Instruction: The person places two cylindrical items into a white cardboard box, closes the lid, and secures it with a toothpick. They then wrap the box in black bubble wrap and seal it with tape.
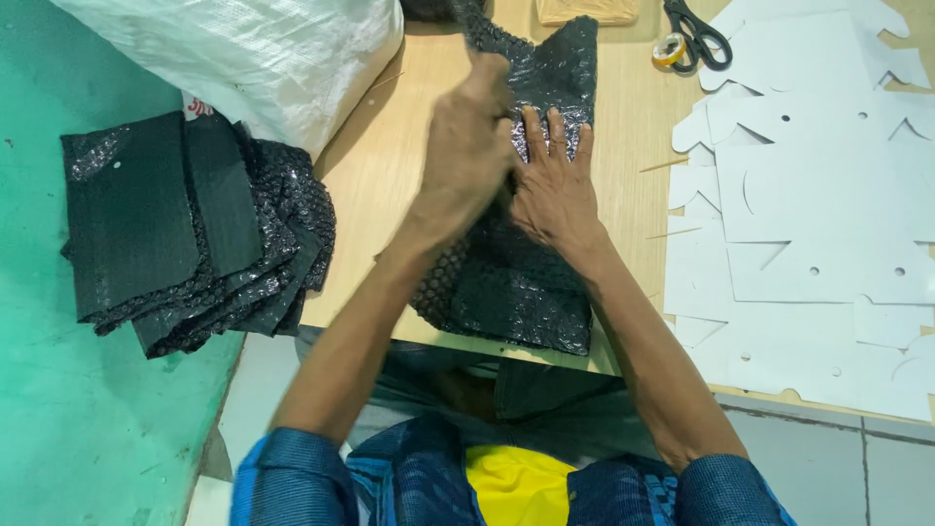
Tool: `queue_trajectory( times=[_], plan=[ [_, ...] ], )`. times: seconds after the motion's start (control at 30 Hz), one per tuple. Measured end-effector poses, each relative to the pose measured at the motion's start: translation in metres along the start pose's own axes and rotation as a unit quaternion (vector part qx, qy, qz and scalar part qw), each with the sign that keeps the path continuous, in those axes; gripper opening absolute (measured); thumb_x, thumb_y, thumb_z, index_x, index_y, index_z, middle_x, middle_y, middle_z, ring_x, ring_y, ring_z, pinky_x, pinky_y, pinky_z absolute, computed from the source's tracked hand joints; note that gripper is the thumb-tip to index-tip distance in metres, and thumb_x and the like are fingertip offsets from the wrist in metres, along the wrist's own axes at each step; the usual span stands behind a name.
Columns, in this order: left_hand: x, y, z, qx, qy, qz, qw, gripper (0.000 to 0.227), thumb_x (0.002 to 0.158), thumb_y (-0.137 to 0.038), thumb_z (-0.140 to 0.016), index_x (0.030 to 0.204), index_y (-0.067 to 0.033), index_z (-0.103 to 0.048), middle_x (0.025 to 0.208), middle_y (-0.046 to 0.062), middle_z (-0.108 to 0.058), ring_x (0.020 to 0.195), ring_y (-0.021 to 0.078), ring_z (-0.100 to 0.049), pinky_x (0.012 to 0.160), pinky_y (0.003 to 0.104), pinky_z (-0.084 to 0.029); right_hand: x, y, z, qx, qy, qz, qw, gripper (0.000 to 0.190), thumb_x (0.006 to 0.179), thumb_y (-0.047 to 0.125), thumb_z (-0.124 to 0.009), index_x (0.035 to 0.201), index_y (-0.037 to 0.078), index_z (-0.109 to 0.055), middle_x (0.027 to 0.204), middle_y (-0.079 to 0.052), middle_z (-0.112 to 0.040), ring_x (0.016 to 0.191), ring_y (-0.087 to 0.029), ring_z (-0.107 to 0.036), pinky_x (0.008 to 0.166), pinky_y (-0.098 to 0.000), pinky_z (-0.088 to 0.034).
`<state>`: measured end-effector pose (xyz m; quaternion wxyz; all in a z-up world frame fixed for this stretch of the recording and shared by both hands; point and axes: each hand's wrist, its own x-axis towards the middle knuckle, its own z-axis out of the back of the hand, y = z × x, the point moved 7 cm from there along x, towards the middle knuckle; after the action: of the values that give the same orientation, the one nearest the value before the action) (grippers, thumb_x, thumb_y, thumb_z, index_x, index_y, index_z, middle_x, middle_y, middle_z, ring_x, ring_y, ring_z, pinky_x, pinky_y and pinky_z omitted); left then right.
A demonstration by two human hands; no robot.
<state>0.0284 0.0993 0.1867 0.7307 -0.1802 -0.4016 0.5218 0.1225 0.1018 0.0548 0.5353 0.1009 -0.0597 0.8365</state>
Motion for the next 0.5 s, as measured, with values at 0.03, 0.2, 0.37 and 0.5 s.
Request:
queue_trajectory(
  times=[0.03, 0.2, 0.37, 0.5],
  plan=[
    [-0.004, 0.001, -0.010, 0.000, -0.001, 0.000, 1.000, 0.038, 0.088, 0.025, -0.049, 0.112, -0.0043, -0.052, 0.090, 0.015, -0.073, 0.067, 0.0231, -0.077, 0.045, 0.021, -0.070, 0.000, -0.005, -0.011, 0.000, -0.001, 0.001, 1.000, 0.068, 0.100, 0.032, -0.033, 0.165, 0.020, -0.016, 0.170, -0.019, -0.017, 0.154, -0.046, -0.015, 0.117, -0.0733, -0.011],
    [-0.025, 0.010, -0.043, -0.036, -0.050, 0.002, 0.998, 0.048, 0.092, 0.008, -0.054, 0.139, -0.0020, -0.049, 0.065, 0.003, -0.051, 0.051, 0.0142, -0.046, 0.050, 0.031, -0.043, -0.010, -0.018, -0.042, 0.067, -0.082, 0.116, 0.988, 0.076, 0.107, 0.036, -0.053, 0.166, 0.012, -0.012, 0.168, -0.028, -0.019, 0.153, -0.050, 0.003, 0.117, -0.0774, 0.002],
    [-0.035, 0.020, -0.044, -0.064, -0.093, 0.043, 0.993, 0.053, 0.096, -0.001, -0.061, 0.145, -0.0044, -0.042, 0.098, 0.016, -0.071, 0.077, 0.0210, -0.071, 0.071, 0.028, -0.066, 0.003, -0.027, 0.002, 0.196, -0.137, 0.046, 0.970, 0.040, 0.103, 0.009, -0.044, 0.142, -0.002, -0.047, 0.139, -0.025, -0.053, 0.135, -0.047, -0.043, 0.109, -0.0619, -0.035],
    [-0.052, 0.003, -0.032, -0.122, -0.113, 0.043, 0.985, 0.056, 0.095, -0.001, -0.062, 0.148, -0.0038, -0.044, 0.099, 0.030, -0.075, 0.097, 0.0437, -0.075, 0.073, 0.042, -0.065, -0.003, -0.069, 0.004, 0.468, -0.171, -0.164, 0.851, 0.025, 0.104, 0.020, -0.049, 0.120, 0.017, -0.069, 0.127, -0.010, -0.068, 0.115, -0.032, -0.069, 0.092, -0.0457, -0.056]
  ],
)
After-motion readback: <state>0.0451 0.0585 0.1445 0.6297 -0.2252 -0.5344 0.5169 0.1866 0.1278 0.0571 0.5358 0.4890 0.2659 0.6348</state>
